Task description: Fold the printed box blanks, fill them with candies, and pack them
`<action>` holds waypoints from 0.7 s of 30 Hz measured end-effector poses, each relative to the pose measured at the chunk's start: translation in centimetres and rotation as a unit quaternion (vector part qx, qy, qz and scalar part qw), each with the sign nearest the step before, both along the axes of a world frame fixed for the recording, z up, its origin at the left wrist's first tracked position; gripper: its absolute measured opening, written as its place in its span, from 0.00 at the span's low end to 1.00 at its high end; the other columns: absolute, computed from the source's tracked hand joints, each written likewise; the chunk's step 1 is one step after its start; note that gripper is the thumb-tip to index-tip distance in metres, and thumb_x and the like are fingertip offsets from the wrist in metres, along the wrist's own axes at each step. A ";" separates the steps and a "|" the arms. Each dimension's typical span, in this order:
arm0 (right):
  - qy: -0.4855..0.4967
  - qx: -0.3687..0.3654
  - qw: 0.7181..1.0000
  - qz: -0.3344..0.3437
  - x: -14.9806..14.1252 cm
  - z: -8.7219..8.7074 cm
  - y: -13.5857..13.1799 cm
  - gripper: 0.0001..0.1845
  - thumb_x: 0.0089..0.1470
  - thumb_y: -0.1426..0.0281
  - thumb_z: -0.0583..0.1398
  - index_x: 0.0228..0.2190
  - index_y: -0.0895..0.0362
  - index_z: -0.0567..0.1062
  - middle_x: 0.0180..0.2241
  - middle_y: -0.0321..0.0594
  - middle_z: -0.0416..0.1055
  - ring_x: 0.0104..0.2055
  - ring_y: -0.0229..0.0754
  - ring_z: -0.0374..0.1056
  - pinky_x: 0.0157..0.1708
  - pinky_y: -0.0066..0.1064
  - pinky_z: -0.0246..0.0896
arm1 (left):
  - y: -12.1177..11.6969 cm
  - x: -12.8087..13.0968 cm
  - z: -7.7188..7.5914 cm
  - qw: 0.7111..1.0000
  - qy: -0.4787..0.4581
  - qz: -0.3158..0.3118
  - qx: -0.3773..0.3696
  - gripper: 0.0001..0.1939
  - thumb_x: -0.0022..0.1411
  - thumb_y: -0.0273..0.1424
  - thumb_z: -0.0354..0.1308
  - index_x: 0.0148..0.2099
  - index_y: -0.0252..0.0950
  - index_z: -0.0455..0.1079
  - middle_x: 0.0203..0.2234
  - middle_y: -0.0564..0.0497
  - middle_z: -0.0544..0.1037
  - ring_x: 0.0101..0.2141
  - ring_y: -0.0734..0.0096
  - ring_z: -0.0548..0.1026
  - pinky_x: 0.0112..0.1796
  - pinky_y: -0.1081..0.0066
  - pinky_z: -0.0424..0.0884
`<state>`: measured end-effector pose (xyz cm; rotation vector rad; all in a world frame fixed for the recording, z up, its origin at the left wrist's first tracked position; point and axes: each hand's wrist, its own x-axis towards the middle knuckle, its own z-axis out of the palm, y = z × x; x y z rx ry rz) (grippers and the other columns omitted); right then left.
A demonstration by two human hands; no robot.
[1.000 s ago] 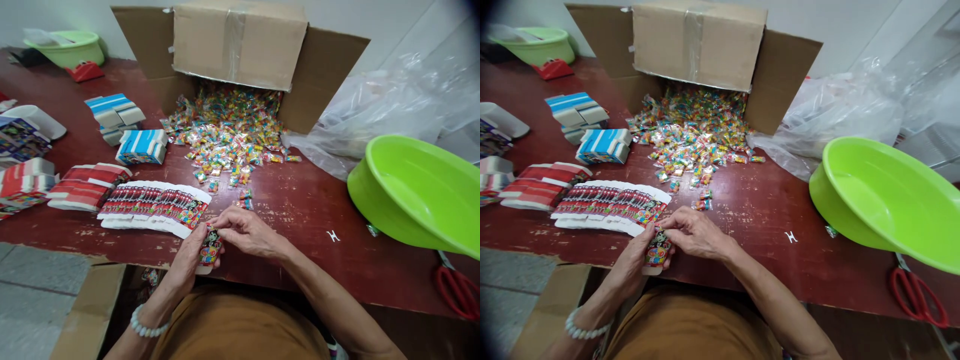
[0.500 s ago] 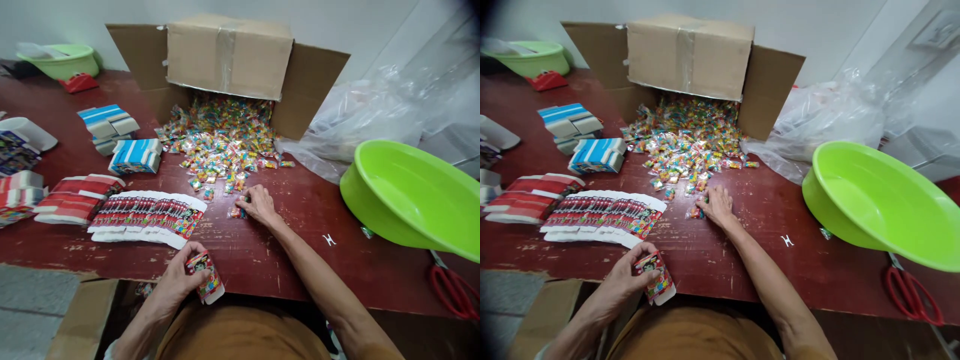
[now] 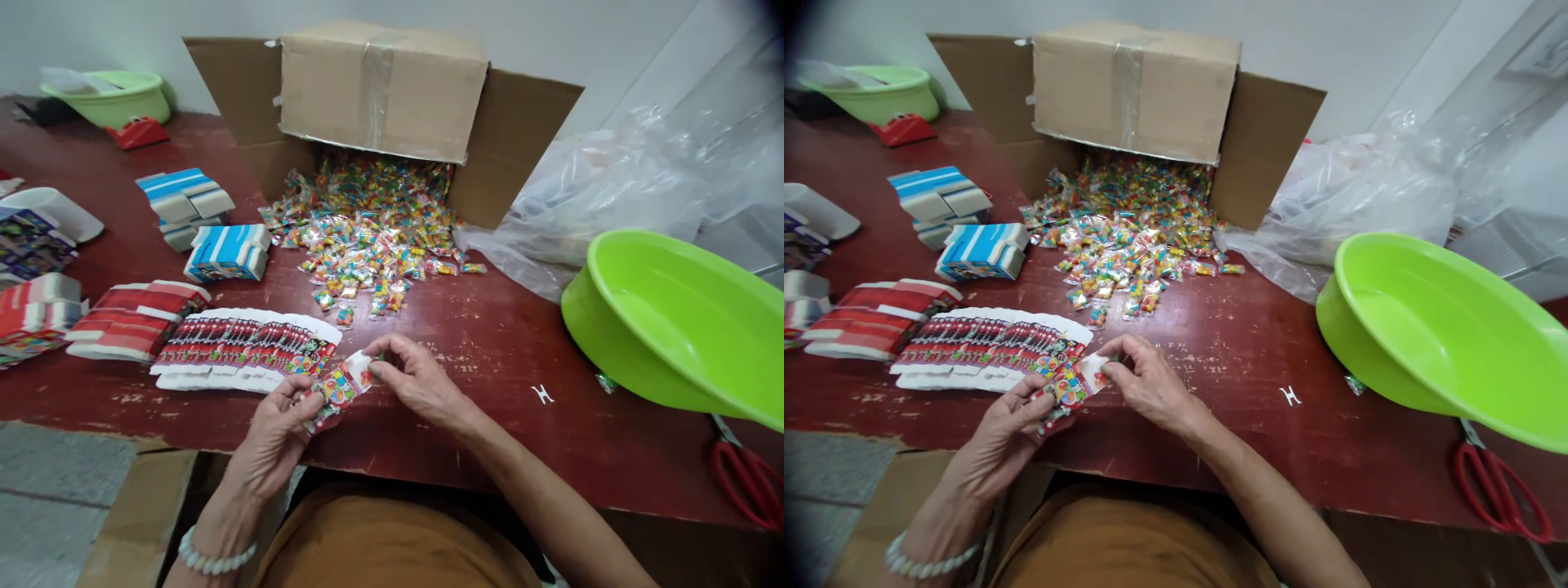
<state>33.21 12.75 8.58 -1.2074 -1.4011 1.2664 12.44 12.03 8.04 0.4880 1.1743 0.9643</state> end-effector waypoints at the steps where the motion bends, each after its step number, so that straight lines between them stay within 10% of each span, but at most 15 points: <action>1: -0.007 0.006 1.000 -0.022 -0.1 -0.2 0.1 0.10 0.55 0.69 0.62 0.41 0.55 0.73 0.35 0.36 0.72 0.36 0.38 0.67 0.40 0.34 0.64 | -0.4 0.2 0.0 0.999 -0.015 -0.029 -0.005 0.29 0.31 0.27 0.81 0.38 0.35 0.73 0.32 0.49 0.84 0.30 0.66 0.80 0.31 0.67 0.80; 8: -0.047 0.004 0.998 -0.043 0.4 -0.6 0.8 0.11 0.49 0.70 0.69 0.36 0.57 0.77 0.31 0.36 0.75 0.33 0.38 0.69 0.35 0.32 0.64 | -2.1 2.1 -0.7 0.977 -0.042 -0.207 0.042 0.27 0.45 0.30 0.75 0.50 0.35 0.75 0.36 0.47 0.84 0.36 0.65 0.81 0.40 0.71 0.75; 12: -0.126 0.128 0.983 0.042 0.3 0.2 0.4 0.05 0.58 0.73 0.63 0.37 0.55 0.80 0.34 0.38 0.75 0.35 0.37 0.70 0.37 0.30 0.64 | -2.0 2.7 -0.8 0.963 -0.016 -0.255 0.082 0.27 0.54 0.32 0.69 0.55 0.38 0.68 0.39 0.46 0.82 0.36 0.63 0.81 0.39 0.68 0.75; 17: -0.235 0.249 0.935 0.098 -0.3 0.6 -0.4 0.06 0.61 0.73 0.62 0.39 0.56 0.81 0.36 0.42 0.76 0.38 0.41 0.68 0.42 0.35 0.63 | -2.2 2.7 -0.3 0.972 0.032 -0.207 0.107 0.24 0.53 0.25 0.63 0.53 0.40 0.68 0.33 0.54 0.79 0.27 0.73 0.75 0.33 0.70 0.77; 21: -0.181 0.199 0.961 0.060 -0.8 0.1 -1.0 0.08 0.63 0.72 0.60 0.41 0.55 0.79 0.37 0.41 0.79 0.37 0.41 0.69 0.47 0.40 0.62 | -2.0 2.5 0.3 0.987 -0.008 -0.145 0.066 0.23 0.52 0.31 0.64 0.52 0.40 0.70 0.30 0.54 0.78 0.24 0.72 0.74 0.27 0.70 0.77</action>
